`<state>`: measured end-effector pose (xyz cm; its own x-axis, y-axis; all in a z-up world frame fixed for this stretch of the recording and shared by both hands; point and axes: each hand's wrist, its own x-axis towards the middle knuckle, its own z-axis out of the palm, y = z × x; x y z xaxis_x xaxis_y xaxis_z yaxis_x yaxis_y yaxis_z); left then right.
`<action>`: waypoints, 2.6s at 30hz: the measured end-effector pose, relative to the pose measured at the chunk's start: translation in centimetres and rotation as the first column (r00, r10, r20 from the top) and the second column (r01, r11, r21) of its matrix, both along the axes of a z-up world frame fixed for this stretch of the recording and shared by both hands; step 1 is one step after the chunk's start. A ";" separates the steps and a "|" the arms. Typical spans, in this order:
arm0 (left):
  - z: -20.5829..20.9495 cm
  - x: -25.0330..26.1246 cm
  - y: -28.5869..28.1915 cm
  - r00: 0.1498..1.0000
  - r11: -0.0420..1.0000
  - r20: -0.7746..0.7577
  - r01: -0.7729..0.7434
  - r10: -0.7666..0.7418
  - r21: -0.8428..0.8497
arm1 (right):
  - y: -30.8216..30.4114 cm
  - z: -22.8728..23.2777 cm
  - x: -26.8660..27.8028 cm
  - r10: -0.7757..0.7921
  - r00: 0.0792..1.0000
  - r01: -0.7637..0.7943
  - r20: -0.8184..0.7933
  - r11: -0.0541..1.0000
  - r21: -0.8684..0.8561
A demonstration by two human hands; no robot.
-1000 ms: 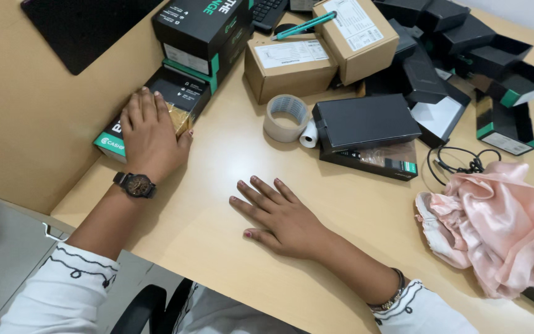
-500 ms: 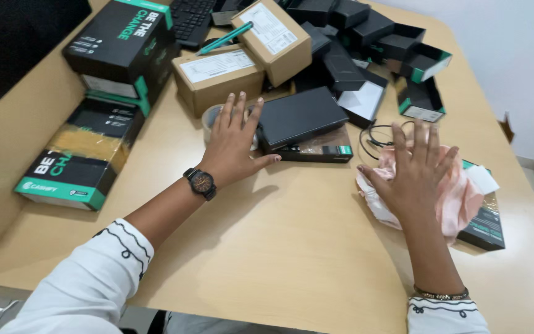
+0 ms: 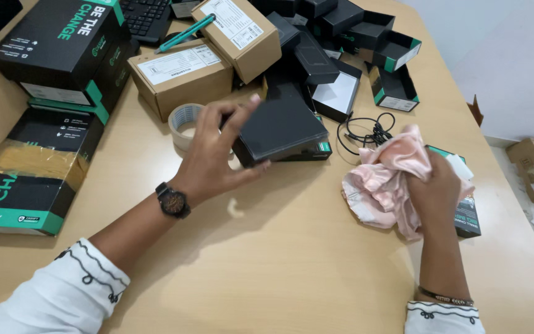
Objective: The person wipes down several electronics boxes, a phone, and a cardboard shipping box using a pink cloth on a desk crowded with various boxes and office supplies.
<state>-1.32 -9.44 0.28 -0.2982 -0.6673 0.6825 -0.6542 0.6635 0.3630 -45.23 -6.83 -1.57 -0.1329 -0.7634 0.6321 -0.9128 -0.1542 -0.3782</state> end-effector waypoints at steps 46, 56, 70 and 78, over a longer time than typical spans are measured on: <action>-5.2 -3.5 7.0 0.949 0.905 0.021 0.294 -0.316 0.308 | 5.5 -1.0 20.1 0.724 0.672 -0.578 -0.157 0.645 0.500; -3.1 -3.2 8.1 0.953 0.851 -0.121 0.303 -0.278 0.430 | 1.0 1.6 10.4 0.063 0.974 -0.128 0.219 0.948 0.293; -1.1 -2.5 7.4 0.917 0.596 -0.356 0.391 -0.182 0.702 | 3.3 0.7 15.6 0.328 0.927 -0.362 -0.180 0.907 -0.217; -2.5 -2.4 6.8 0.858 0.423 -0.409 0.511 -0.311 0.749 | 2.4 1.2 14.6 0.318 0.943 -0.332 -0.093 0.899 -0.286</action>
<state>-3.69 -2.60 -2.23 -0.6376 -0.7700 -0.0218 -0.2440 0.1751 0.9538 -30.68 -4.41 -0.38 0.1233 -0.5387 0.8334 -0.8073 -0.5429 -0.2315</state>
